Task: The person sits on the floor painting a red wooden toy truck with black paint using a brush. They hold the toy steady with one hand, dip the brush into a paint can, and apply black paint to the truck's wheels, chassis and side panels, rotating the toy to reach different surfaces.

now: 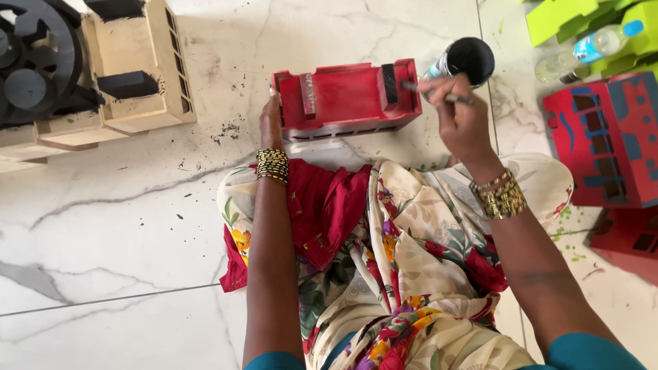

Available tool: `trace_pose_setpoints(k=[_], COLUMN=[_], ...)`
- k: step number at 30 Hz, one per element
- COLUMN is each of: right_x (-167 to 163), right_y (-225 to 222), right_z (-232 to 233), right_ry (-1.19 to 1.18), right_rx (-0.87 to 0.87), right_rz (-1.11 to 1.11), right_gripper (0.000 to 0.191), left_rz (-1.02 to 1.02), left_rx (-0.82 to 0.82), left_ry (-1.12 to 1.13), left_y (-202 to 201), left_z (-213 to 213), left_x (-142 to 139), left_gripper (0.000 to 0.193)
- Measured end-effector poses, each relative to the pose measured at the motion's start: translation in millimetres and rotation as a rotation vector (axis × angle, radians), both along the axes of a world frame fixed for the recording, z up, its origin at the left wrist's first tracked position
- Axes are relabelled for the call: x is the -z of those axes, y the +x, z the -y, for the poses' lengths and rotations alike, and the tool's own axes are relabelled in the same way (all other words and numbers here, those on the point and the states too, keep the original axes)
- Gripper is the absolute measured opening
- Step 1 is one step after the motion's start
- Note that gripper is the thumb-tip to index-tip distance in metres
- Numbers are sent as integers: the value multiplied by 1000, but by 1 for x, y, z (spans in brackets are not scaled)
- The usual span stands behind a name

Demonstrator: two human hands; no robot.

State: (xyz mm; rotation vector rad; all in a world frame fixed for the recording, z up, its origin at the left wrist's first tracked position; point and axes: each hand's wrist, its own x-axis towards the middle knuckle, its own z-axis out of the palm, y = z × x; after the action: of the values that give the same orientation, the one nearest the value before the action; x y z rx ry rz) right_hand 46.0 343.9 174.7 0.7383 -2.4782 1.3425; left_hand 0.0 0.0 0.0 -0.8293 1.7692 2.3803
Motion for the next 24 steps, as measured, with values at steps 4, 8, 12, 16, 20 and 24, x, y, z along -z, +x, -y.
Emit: trace_pose_setpoints(k=[4,8,12,16,20,24], right_x=[10,21,25,24,39,65], right_y=[-14,-9,10,-11,-26,-34], right_z=[-4,-11,-41,-71,-78,-80], right_ry=[-270,-358,-476,-701,-902,-1032], right_rx=[45,-2,-8,76,100,160], right_rz=[75,170,269,264,335,345], right_gripper=[11,13,16,17,19,20], left_rz=[-40,-142,-150,-360,-535,-539], left_rx=[1,20,-123,-105,148,228], left_ry=[39,79,-407,-1101,-1346,-1384], left_y=[1,4,14,31,14,-19], left_z=[-7,-7,-20,-64,-126,-166], left_x=[-3,0,-2,-29,-49,-44], left_gripper=[82,82,91,80,66,60])
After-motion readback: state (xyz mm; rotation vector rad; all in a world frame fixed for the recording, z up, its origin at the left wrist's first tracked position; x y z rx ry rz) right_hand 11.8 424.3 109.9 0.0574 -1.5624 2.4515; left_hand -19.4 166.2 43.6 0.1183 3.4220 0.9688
